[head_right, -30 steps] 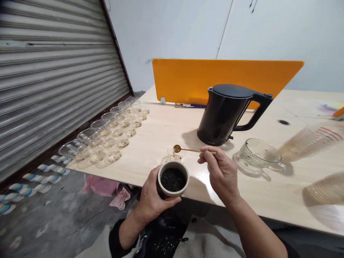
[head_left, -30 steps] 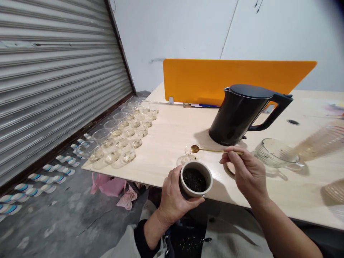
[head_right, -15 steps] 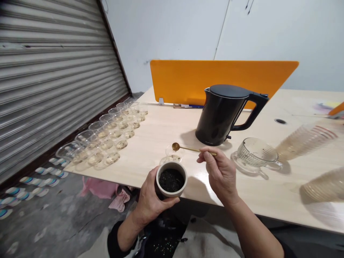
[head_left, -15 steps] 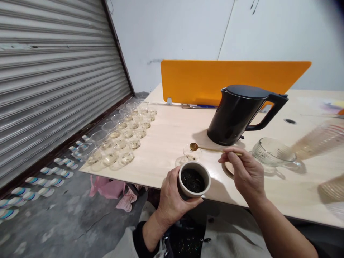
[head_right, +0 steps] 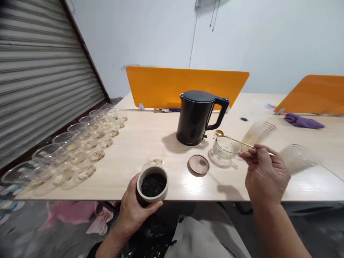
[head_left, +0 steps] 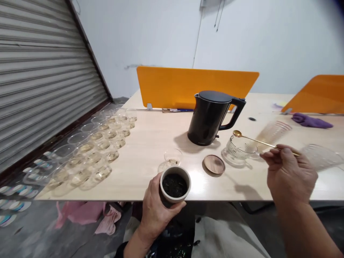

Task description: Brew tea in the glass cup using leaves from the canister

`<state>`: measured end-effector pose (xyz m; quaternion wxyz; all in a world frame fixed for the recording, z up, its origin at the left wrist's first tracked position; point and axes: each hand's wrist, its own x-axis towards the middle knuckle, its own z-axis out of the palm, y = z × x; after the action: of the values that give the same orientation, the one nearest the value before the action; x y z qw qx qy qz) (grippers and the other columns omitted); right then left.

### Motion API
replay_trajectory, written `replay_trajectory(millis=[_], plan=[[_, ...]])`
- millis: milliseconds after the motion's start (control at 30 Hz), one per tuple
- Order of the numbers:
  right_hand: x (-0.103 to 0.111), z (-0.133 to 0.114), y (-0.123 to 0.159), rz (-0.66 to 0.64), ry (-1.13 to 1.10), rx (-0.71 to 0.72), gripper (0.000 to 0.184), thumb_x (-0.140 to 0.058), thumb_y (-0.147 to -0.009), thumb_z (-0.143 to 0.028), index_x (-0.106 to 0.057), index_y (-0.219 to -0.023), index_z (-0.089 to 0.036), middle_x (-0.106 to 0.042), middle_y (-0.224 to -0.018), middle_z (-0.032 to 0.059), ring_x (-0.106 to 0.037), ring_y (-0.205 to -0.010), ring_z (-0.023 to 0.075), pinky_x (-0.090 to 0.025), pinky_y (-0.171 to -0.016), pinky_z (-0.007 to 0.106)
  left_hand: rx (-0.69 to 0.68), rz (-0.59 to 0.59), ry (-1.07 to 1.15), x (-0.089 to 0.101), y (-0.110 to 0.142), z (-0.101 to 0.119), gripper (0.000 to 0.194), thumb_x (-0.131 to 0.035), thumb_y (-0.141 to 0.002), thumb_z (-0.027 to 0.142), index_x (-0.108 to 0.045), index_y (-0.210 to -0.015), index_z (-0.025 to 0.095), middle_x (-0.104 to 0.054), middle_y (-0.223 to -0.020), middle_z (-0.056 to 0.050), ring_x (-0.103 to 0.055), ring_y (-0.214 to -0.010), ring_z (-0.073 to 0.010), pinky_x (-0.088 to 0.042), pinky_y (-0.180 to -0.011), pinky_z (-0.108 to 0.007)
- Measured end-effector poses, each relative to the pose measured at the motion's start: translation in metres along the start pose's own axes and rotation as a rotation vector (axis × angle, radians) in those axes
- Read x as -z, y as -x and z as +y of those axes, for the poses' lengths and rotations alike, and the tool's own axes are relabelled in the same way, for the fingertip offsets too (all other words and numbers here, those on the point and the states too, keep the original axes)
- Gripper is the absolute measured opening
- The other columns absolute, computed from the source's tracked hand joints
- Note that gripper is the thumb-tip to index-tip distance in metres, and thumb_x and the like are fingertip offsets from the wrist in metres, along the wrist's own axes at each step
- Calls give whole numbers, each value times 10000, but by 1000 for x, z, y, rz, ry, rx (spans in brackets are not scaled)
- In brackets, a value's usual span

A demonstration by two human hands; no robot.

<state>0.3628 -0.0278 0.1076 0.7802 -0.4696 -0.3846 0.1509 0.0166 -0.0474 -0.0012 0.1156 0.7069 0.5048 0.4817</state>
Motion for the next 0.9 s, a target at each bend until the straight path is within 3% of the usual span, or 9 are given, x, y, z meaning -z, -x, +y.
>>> replay_trajectory(millis=[100,200,267,400,533,667,733,833,900], plan=[[24,11,-10,72,97,-15,79,-738,-883,-326,-747,-962,-333,-670,-899,6,-635,-823,208,-577,-936,437,16,-2,-8,0,1,0,923,-870,-672,416,-410,-1444,208,-646,-1308,-152,-673,-1170,-355,-581,-979,-541],[33,30,-23,143,170,-103,182,-820,-803,-359,-746,-911,-232,-693,-808,16,-664,-701,176,-610,-748,365,26,-6,-9,0,2,-1,915,-865,-679,429,-413,-1443,210,-653,-1296,-148,-680,-1159,-353,-586,-968,-540],[33,41,-29,129,221,-144,236,-836,-778,-357,-746,-903,-178,-696,-761,28,-660,-631,153,-593,-662,314,26,-5,-6,0,2,-1,912,-866,-681,432,-416,-1444,213,-654,-1293,-145,-681,-1157,-349,-584,-972,-536],[31,52,-35,56,313,-161,253,-813,-801,-350,-763,-942,-146,-686,-733,27,-655,-617,133,-577,-658,274,15,1,-4,0,1,0,915,-868,-674,423,-419,-1442,210,-655,-1292,-143,-677,-1162,-347,-580,-980,-536],[40,45,-19,3,435,-163,429,-821,-798,-390,-737,-1150,-160,-708,-810,38,-683,-669,169,-572,-689,320,6,5,-7,0,0,1,923,-871,-668,419,-412,-1442,212,-648,-1301,-145,-673,-1168,-348,-579,-986,-535],[45,32,22,59,722,25,601,-774,-838,-458,-593,-1358,-217,-707,-872,40,-715,-725,235,-560,-777,430,-1,1,-3,1,-1,1,925,-871,-675,421,-396,-1442,212,-635,-1318,-152,-660,-1186,-348,-574,-991,-537],[34,31,43,-52,795,133,550,-705,-895,-485,-572,-1368,-239,-715,-940,63,-712,-794,256,-557,-822,459,1,-9,4,1,-1,1,923,-874,-673,420,-398,-1436,211,-634,-1313,-148,-658,-1186,-345,-573,-991,-533],[2,44,57,-486,882,287,522,-624,-941,-506,-573,-1386,-238,-687,-1227,139,-670,-1094,319,-534,-951,505,10,-10,23,2,-1,3,926,-884,-660,409,-402,-1428,217,-639,-1296,-135,-661,-1177,-338,-574,-991,-522],[-20,61,54,-710,1002,395,558,-603,-947,-512,-561,-1417,-215,-593,-1412,175,-540,-1314,381,-452,-1073,564,6,-2,35,2,-2,4,934,-890,-649,397,-404,-1427,223,-637,-1301,-133,-658,-1186,-337,-571,-999,-517]])
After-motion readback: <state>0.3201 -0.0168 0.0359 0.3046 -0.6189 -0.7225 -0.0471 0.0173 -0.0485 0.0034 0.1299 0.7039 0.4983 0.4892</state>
